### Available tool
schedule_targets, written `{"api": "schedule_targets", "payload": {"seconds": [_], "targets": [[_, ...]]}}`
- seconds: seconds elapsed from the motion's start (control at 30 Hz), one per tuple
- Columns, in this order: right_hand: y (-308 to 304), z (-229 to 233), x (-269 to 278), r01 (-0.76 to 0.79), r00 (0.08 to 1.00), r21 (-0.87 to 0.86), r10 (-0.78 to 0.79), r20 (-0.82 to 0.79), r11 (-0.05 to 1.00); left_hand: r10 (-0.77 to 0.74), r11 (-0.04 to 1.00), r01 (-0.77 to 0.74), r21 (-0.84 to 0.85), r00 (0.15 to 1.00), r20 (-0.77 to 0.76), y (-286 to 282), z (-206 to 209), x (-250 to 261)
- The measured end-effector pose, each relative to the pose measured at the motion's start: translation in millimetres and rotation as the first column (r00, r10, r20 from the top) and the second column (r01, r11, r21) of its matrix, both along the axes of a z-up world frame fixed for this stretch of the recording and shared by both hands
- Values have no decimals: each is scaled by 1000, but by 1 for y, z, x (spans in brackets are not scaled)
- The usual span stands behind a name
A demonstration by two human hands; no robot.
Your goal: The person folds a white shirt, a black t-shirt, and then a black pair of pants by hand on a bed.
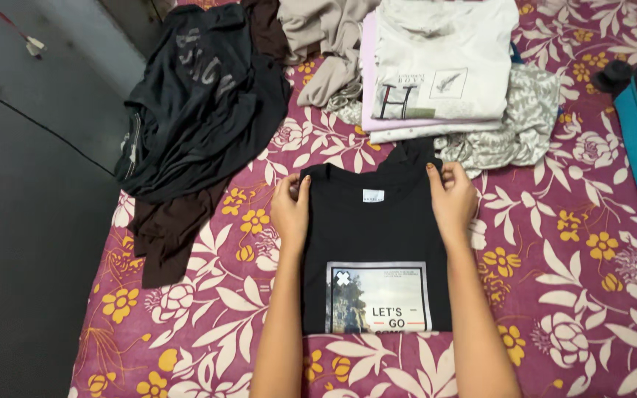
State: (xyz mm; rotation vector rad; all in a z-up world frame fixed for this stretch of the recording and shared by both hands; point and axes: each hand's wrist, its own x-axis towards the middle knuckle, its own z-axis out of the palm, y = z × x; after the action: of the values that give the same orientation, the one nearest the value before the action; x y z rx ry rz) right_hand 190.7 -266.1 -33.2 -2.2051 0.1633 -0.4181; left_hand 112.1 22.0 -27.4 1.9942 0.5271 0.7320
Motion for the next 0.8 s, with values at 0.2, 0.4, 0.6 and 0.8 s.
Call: {"api": "schedule_targets", "payload": {"seconds": [0.2,0.4,0.6,0.8], "targets": [[5,14,-14,-22,998,-77,26,52,997,-122,992,121,-19,992,-34,11,-2,3],[30,39,-93,-313,835,-424,459,304,850,-245,824,256,506,965,-89,-39,18,-47],[33,0,-108,-411,879,-601,472,-62,685,-119,751,349,561,907,-404,-68,-7,-63],[-15,-23,-80,-171,985,-516,134,-109,839,-58,840,241,486,931,-361,-36,-19,-53]]}}
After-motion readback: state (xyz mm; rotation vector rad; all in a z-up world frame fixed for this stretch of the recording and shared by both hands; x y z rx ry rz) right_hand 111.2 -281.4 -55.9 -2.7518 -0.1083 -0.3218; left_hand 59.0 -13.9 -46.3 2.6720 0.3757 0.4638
